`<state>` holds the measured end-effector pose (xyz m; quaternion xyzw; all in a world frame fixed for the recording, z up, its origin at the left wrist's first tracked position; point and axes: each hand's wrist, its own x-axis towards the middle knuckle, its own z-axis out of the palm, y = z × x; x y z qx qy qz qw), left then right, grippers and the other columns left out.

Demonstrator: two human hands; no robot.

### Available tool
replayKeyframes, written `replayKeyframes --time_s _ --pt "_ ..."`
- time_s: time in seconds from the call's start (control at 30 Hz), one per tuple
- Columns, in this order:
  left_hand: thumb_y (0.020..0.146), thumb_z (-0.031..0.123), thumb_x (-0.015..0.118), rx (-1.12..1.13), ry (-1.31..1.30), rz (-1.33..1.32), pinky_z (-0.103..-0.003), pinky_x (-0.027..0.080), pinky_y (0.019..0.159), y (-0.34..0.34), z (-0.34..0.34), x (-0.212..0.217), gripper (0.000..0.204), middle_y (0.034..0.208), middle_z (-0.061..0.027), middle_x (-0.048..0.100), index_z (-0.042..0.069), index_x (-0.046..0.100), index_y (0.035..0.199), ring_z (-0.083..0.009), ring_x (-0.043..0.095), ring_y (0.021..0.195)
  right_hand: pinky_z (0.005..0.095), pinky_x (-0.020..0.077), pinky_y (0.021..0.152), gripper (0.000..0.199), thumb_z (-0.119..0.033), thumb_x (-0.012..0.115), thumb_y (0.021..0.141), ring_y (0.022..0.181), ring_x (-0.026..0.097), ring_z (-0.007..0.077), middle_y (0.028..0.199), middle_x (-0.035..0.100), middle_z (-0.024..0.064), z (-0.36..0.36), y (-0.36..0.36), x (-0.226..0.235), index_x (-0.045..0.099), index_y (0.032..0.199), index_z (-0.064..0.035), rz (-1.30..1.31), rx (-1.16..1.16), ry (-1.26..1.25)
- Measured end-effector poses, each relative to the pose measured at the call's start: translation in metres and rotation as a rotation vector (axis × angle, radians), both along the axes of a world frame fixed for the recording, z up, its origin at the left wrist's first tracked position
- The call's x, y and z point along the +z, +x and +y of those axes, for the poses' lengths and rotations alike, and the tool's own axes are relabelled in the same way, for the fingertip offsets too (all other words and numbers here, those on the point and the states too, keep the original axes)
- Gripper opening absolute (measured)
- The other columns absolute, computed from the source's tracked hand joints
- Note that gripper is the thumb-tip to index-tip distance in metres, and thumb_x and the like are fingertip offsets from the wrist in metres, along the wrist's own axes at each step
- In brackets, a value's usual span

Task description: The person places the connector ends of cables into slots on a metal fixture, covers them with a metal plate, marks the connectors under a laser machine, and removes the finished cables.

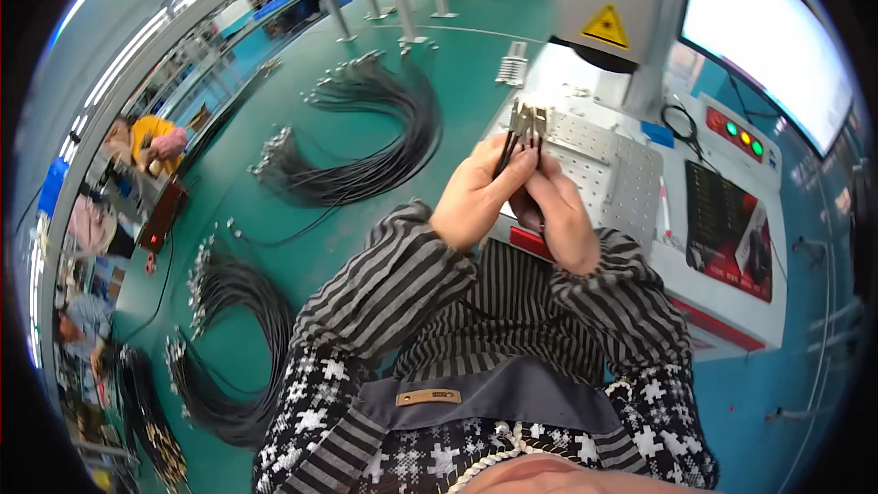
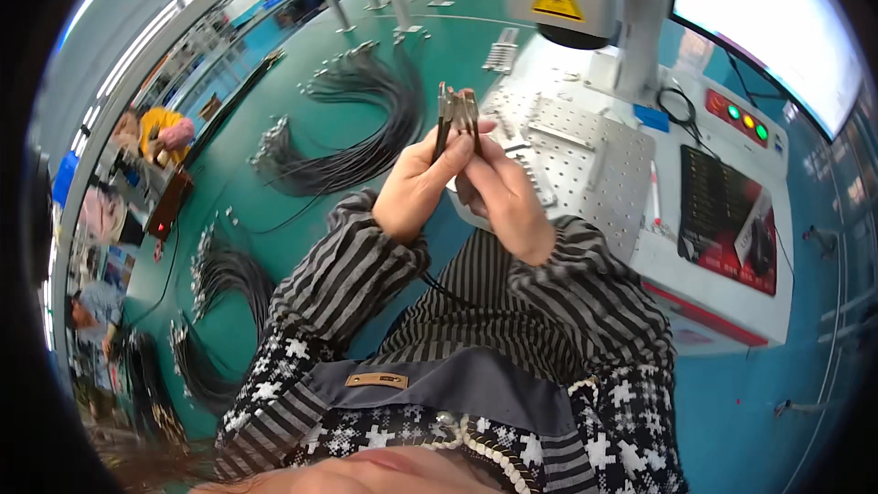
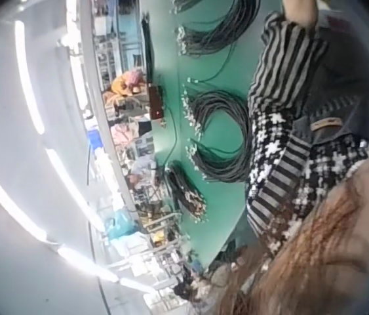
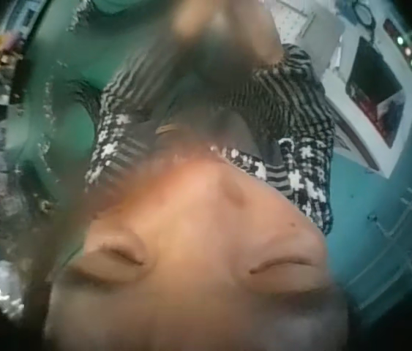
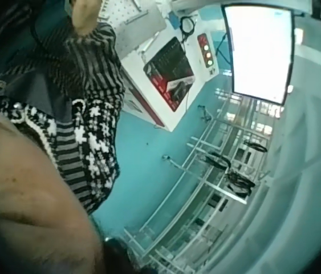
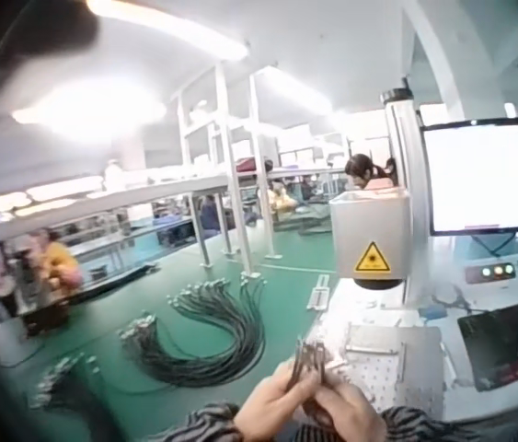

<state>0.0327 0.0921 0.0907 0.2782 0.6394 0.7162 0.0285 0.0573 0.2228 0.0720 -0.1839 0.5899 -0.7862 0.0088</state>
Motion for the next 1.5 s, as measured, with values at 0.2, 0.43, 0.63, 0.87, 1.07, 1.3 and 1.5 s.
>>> replayKeyframes --time_s 0.2,0.43,0.63,0.87,1.07,1.3,1.5 --pt "0.095 0.037 0.041 0.011 0.102 -0.051 -0.025 0.042 0.053 -0.032 -0.043 0.065 0.036 0.061 -0.0026 0.049 0.006 0.052 0.082 -0.0151 0.048 0.054 0.0279 0.0366 0.091 0.026 -0.009 0.047 0.088 0.104 0.049 0.0167 0.119 0.051 0.0088 0.049 -0.028 -0.027 0.054 0.111 -0.0006 0.116 -0.174 0.529" --pt "0.092 0.042 0.045 0.062 -0.925 0.578 -0.023 0.039 0.048 -0.085 -0.054 0.145 0.039 0.059 -0.0002 0.054 0.012 0.067 0.081 -0.01 0.046 0.048 0.0336 0.0378 0.091 0.025 -0.013 0.063 0.074 0.102 0.05 0.0272 0.11 0.054 0.0104 0.102 -0.067 -0.096 0.062 0.097 -0.0041 0.417 -0.3 1.087" --pt "0.092 0.037 0.049 -0.305 -1.343 0.39 -0.026 0.04 0.051 -0.109 -0.027 0.058 0.03 0.062 -0.0007 0.054 0.014 0.068 0.085 -0.0115 0.046 0.052 0.033 0.0392 0.089 0.032 -0.01 0.068 0.068 0.103 0.049 0.025 0.112 0.052 0.0096 0.108 -0.073 -0.098 0.062 0.099 -0.0033 0.344 -0.078 1.078" --pt "0.086 0.017 0.058 -0.106 -0.807 -0.076 -0.022 0.035 0.049 -0.112 -0.021 -0.091 0.014 0.058 0.0005 0.05 0.004 0.062 0.081 -0.0084 0.041 0.051 0.0306 0.0408 0.083 0.029 -0.007 0.07 0.068 0.095 0.049 0.0218 0.104 0.054 0.0075 0.093 -0.065 -0.108 0.065 0.097 -0.0039 0.392 -0.186 0.971" --pt "0.08 0.01 0.063 -0.059 -0.716 -0.029 -0.022 0.036 0.05 -0.113 -0.009 -0.12 0.009 0.059 0.0 0.052 0.003 0.059 0.076 -0.0086 0.042 0.052 0.0282 0.0412 0.077 0.027 -0.011 0.071 0.068 0.085 0.048 0.0194 0.092 0.053 0.0046 0.075 -0.071 -0.109 0.063 0.093 -0.0066 0.447 -0.278 1.046" --pt "0.073 0.008 0.066 -0.015 -0.765 -0.006 -0.025 0.038 0.052 -0.109 -0.007 -0.129 0.011 0.061 -0.0027 0.054 0.003 0.056 0.073 -0.0128 0.045 0.052 0.0278 0.0411 0.073 0.025 -0.011 0.069 0.069 0.079 0.047 0.0182 0.087 0.052 0.0033 0.068 -0.068 -0.109 0.063 0.093 -0.0076 0.482 -0.321 1.162" --pt "0.071 0.011 0.067 0.052 -0.848 0.066 -0.029 0.041 0.053 -0.106 -0.004 -0.127 0.013 0.062 -0.0052 0.056 0.003 0.057 0.074 -0.0173 0.05 0.053 0.0264 0.0398 0.069 0.022 -0.016 0.067 0.071 0.074 0.045 0.0171 0.084 0.05 0.0019 0.056 -0.064 -0.106 0.063 0.092 -0.009 0.664 -0.423 1.441"
